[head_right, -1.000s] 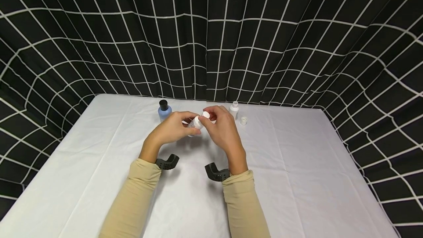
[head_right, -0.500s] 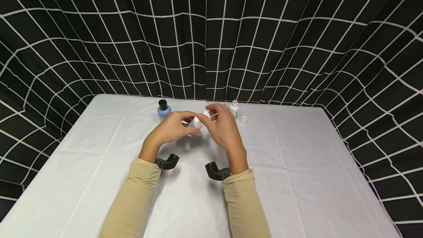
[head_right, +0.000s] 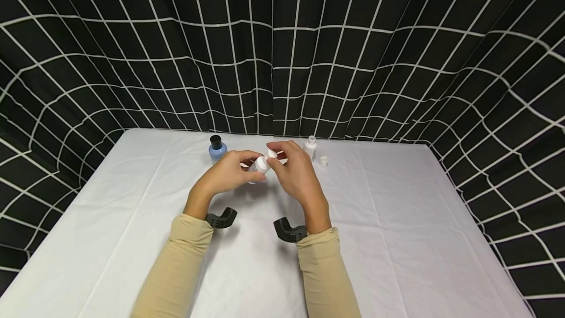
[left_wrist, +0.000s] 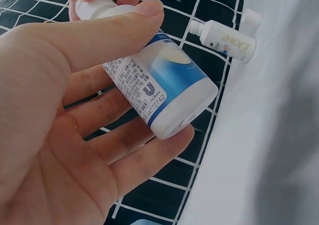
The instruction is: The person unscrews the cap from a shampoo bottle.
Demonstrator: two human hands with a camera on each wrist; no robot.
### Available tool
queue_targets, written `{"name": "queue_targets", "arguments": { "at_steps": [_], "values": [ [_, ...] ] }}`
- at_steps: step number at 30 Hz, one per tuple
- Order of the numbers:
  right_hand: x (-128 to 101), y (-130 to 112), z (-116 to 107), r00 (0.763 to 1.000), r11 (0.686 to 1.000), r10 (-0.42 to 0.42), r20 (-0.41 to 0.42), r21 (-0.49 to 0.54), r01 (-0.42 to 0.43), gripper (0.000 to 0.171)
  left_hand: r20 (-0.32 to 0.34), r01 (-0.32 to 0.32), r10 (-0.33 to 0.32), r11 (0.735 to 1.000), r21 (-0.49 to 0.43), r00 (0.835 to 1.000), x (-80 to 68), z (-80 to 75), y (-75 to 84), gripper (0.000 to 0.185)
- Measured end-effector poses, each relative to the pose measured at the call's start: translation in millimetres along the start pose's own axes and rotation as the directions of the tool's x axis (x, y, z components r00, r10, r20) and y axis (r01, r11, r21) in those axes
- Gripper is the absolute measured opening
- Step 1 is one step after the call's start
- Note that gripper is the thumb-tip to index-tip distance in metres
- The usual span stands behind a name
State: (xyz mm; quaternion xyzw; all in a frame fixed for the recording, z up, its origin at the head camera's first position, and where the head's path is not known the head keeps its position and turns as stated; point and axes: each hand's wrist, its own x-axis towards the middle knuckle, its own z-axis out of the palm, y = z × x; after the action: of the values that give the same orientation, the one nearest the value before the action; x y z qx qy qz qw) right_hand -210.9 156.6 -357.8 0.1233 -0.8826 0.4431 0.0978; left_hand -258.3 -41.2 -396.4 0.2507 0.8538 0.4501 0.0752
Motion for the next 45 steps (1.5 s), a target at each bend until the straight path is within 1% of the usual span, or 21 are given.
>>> {"name": "queue_targets", "arguments": {
  "at_steps": [3, 5, 8, 11, 13, 16, 19, 22, 25, 27, 30, 32, 36, 40, 43, 45],
  "values": [
    [-0.2, 0.1, 0.3, 1.000, 1.000, 0.027, 0.001, 0.009, -0.027, 0.044, 0.004, 0.005, -0.005, 1.000, -0.010, 1.000, -0.9, 0.4, 0.3, 0.035],
    [0.2, 0.4, 0.7, 0.998, 0.998, 0.057, -0.015, -0.006, -0.057, 0.047, 0.011, 0.005, -0.004, 1.000, -0.024, 1.000, -0.8, 0.8, 1.8, 0.036],
    [1.2, 0.0, 1.0, 0.993, 0.994, 0.102, -0.060, -0.030, -0.104, 0.042, 0.020, 0.002, -0.002, 0.999, -0.039, 1.000, -0.7, 1.0, 4.7, 0.038],
    [1.6, -0.9, 0.9, 0.989, 0.992, 0.115, -0.098, -0.040, -0.119, 0.034, 0.025, -0.003, 0.004, 0.999, -0.044, 1.000, -0.8, 0.9, 6.0, 0.038],
    [1.5, -1.2, 1.1, 0.989, 0.994, 0.100, -0.106, -0.036, -0.104, 0.031, 0.024, -0.007, 0.008, 0.999, -0.037, 1.000, -1.1, 0.8, 5.7, 0.038],
    [0.3, -0.8, 1.6, 0.995, 0.998, 0.056, -0.084, -0.021, -0.058, 0.027, 0.020, -0.013, 0.014, 1.000, -0.028, 1.000, -1.8, 0.5, 4.2, 0.037],
    [-1.0, -0.6, 1.5, 0.999, 1.000, 0.002, -0.044, 0.019, -0.001, 0.030, 0.019, -0.010, 0.011, 1.000, -0.029, 1.000, -2.3, 0.2, 2.7, 0.036],
    [-1.6, -1.2, 1.3, 0.999, 0.999, -0.024, -0.024, 0.044, 0.025, 0.036, 0.016, -0.009, 0.010, 0.999, -0.031, 1.000, -2.4, 0.0, 2.3, 0.035],
    [-0.9, -1.8, 1.1, 0.999, 0.999, -0.006, -0.038, 0.036, 0.007, 0.042, 0.012, -0.013, 0.014, 0.999, -0.031, 1.000, -1.6, 0.0, 3.0, 0.037],
    [0.0, -1.9, 1.1, 0.998, 1.000, 0.025, -0.053, 0.015, -0.024, 0.043, 0.014, -0.014, 0.014, 0.999, -0.029, 1.000, -1.4, -0.1, 3.7, 0.038],
    [0.8, -1.4, 0.5, 0.995, 0.998, 0.057, -0.083, -0.024, -0.059, 0.038, 0.022, -0.016, 0.017, 0.999, -0.037, 1.000, -0.9, 0.5, 4.7, 0.038],
    [0.8, -1.1, 0.4, 0.993, 0.997, 0.064, -0.095, -0.044, -0.068, 0.034, 0.025, -0.018, 0.019, 0.999, -0.045, 1.000, -0.8, 1.0, 4.6, 0.038],
    [0.4, -0.3, 0.0, 0.997, 0.999, 0.027, -0.072, -0.033, -0.029, 0.028, 0.023, -0.019, 0.020, 0.999, -0.048, 1.000, -1.1, 1.6, 4.0, 0.035],
    [-0.9, 0.2, -1.3, 0.999, 1.000, -0.018, -0.032, -0.005, 0.018, 0.031, 0.015, -0.014, 0.015, 0.999, -0.040, 1.000, -1.6, 1.3, 2.7, 0.034],
    [-1.2, -0.3, -2.3, 1.000, 1.000, -0.011, -0.021, 0.014, 0.012, 0.038, 0.011, -0.016, 0.017, 0.999, -0.037, 1.000, -1.4, 1.2, 2.3, 0.034],
    [-0.9, -0.5, -2.5, 1.000, 1.000, 0.015, -0.021, 0.008, -0.015, 0.042, 0.013, -0.022, 0.022, 0.999, -0.033, 1.000, -0.9, 1.4, 2.9, 0.034]
  ]
}}
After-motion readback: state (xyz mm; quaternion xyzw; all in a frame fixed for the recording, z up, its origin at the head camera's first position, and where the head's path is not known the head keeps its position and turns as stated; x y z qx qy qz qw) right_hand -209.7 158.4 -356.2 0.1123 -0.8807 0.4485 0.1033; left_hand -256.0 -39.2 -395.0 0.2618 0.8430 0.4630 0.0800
